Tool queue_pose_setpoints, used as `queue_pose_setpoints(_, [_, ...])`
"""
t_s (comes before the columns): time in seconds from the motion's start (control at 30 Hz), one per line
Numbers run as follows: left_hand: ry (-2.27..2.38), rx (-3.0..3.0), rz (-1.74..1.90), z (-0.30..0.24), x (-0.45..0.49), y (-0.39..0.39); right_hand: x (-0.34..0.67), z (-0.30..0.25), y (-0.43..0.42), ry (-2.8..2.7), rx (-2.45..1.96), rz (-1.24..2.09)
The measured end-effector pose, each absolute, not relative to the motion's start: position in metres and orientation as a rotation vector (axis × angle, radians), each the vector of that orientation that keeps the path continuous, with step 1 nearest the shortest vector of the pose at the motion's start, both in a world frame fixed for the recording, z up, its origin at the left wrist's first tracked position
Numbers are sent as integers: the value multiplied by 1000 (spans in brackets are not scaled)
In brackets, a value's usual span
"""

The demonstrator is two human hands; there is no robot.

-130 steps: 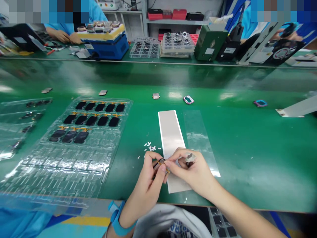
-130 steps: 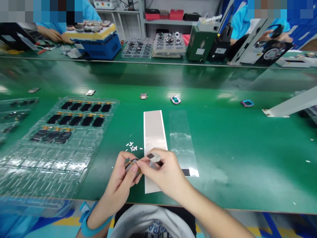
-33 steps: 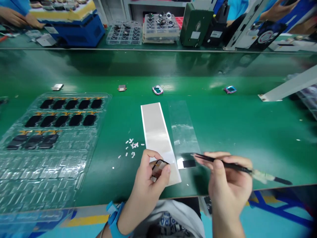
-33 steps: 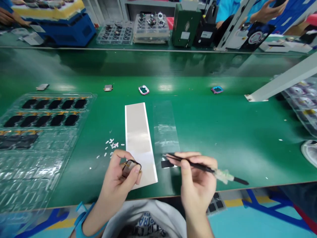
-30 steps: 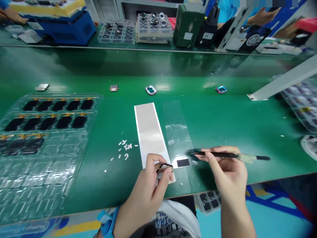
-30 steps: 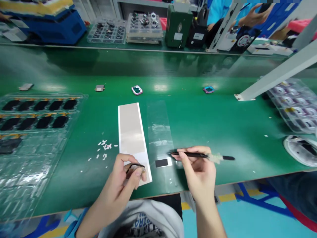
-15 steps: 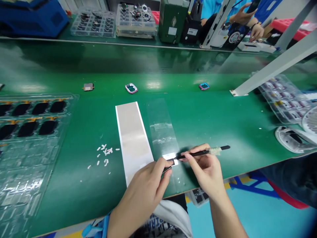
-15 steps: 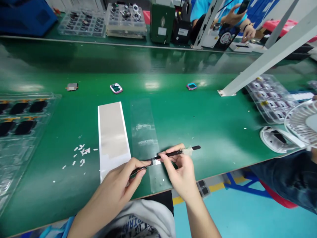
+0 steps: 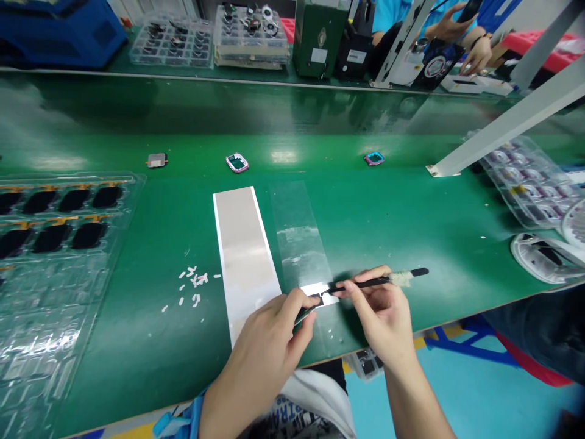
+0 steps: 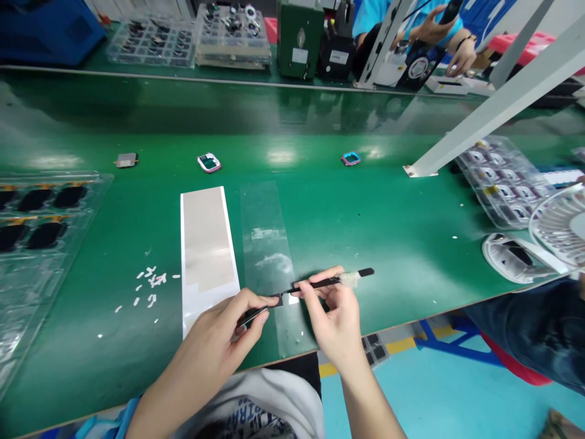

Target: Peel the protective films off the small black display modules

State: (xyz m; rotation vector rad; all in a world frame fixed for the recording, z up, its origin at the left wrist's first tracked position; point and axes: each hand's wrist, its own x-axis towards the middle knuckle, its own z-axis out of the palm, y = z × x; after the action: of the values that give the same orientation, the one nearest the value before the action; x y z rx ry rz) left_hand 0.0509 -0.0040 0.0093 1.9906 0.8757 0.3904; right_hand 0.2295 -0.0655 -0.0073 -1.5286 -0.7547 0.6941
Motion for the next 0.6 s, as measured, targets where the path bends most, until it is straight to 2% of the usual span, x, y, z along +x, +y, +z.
queue_pose_setpoints(0.13, [967, 1891, 470, 8, 51, -3, 229, -3, -66, -647, -1458, 630])
queue_pose_setpoints(0.33, [863, 1678, 567, 11, 42, -4, 202, 16, -70, -707, -1195, 584])
queue_pose_setpoints(0.6, [904, 1722, 608, 13, 41, -2, 158, 36, -55, -846, -990, 545])
